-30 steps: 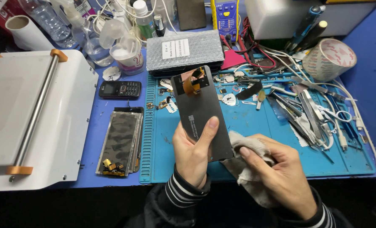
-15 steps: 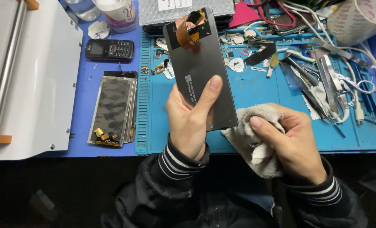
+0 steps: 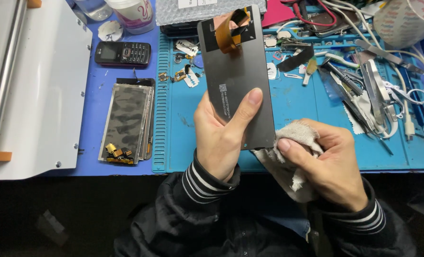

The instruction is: The recorder cleans a mobile phone screen component using a cloth and spray solution on a workbench.

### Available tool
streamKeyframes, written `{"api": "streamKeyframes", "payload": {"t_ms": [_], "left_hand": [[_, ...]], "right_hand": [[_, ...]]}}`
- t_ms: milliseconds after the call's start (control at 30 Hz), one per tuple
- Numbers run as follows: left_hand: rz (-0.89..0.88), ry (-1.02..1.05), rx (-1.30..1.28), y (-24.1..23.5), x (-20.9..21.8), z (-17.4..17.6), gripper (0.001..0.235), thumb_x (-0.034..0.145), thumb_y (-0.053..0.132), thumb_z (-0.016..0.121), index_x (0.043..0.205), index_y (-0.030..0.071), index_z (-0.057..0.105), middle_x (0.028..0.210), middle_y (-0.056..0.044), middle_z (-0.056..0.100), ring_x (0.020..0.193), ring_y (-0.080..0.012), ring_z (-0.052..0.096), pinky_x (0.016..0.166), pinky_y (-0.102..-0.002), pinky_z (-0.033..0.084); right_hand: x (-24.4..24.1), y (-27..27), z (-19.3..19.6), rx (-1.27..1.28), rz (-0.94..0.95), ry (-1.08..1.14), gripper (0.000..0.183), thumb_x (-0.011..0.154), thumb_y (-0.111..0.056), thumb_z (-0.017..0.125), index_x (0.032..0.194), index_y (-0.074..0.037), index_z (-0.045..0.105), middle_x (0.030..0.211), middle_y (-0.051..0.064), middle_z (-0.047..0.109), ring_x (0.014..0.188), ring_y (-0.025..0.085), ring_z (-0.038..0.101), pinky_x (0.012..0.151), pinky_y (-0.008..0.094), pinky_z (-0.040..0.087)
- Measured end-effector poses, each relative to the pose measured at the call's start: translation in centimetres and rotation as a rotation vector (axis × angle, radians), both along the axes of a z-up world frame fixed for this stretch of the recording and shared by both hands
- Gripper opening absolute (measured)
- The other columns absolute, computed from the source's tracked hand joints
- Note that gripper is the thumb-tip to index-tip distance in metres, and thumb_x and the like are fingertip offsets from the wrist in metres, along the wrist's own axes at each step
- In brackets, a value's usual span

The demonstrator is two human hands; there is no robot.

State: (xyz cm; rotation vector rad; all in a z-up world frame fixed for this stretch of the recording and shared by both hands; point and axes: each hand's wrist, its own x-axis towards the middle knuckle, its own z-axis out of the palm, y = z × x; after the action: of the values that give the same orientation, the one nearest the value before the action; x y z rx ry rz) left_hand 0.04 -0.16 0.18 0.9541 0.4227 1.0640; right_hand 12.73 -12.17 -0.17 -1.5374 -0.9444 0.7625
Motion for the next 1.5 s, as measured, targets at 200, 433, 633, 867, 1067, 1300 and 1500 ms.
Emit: {"api": "streamKeyframes", "payload": {"t_ms": [200,433,633,867,1067,1300,1500], "left_hand": [[0.076,0.059,0.143,-0.2,0.1,-0.2,0.026,0.095,0.008,0.069,0.116,-0.002,0.058,0.103,-0.009,0.069,0.085,-0.012,0.065,0.079,-0.023,0.056],[0.103,0.147,0.142,-0.8,0.1,-0.9,0.025,0.093,0.009,0.07,0.112,-0.003,0.059,0.096,-0.008,0.069,0.079,-0.0113,0.064,0.072,-0.023,0.054],[0.117,0.103,0.047,-0.6,0.0,-0.8,0.023,0.093,0.009,0.071,0.11,-0.003,0.061,0.095,-0.009,0.071,0.077,-0.0118,0.065,0.071,-0.023,0.055],[0.159,0.083,0.004,0.2,-0.3,-0.7,0.025,0.093,0.009,0.071,0.112,-0.003,0.061,0.102,-0.01,0.072,0.084,-0.0139,0.067,0.08,-0.026,0.055],[0.1,0.047,-0.005,-0.1,-0.3,-1.0,0.022,0.093,0.01,0.072,0.106,-0.002,0.06,0.089,-0.008,0.07,0.068,-0.011,0.064,0.064,-0.022,0.055],[0.065,0.089,0.011,-0.9,-0.3,-1.0,0.019,0.093,0.008,0.071,0.107,-0.003,0.062,0.093,-0.008,0.071,0.074,-0.0096,0.064,0.067,-0.021,0.054],[0.03,0.108,0.011,-1.7,-0.4,-1.5,0.016,0.094,0.009,0.071,0.102,-0.002,0.063,0.087,-0.006,0.069,0.068,-0.008,0.06,0.061,-0.021,0.051]], "right_hand": [[-0.4,0.1,0.1,-0.01,-0.015,-0.075,0.007,0.084,-0.001,0.071,0.09,0.001,0.073,0.071,0.002,0.066,0.058,0.007,0.049,0.054,0.019,0.039],[-0.5,1.2,0.2,0.015,-0.052,-0.135,0.004,0.089,-0.001,0.07,0.091,0.002,0.07,0.074,0.003,0.067,0.061,0.008,0.052,0.056,0.019,0.043],[-1.4,1.6,0.7,0.022,-0.062,-0.092,0.009,0.088,-0.001,0.07,0.096,0.003,0.072,0.073,0.004,0.068,0.055,0.008,0.053,0.05,0.019,0.044],[-1.8,1.3,0.1,0.016,-0.035,-0.103,0.008,0.087,-0.003,0.071,0.094,0.001,0.073,0.069,0.001,0.066,0.053,0.007,0.051,0.049,0.019,0.041],[-2.4,1.6,0.9,0.05,-0.073,-0.082,0.007,0.088,-0.001,0.07,0.094,0.002,0.071,0.068,0.003,0.065,0.047,0.007,0.052,0.043,0.019,0.041],[-2.0,2.0,0.8,0.098,-0.126,-0.204,0.007,0.091,0.002,0.068,0.098,0.003,0.068,0.075,0.003,0.065,0.059,0.007,0.05,0.053,0.019,0.041],[-1.0,2.5,1.3,0.087,-0.088,-0.25,0.008,0.091,-0.001,0.07,0.099,0.001,0.071,0.072,0.001,0.064,0.055,0.006,0.047,0.05,0.019,0.038]]}}
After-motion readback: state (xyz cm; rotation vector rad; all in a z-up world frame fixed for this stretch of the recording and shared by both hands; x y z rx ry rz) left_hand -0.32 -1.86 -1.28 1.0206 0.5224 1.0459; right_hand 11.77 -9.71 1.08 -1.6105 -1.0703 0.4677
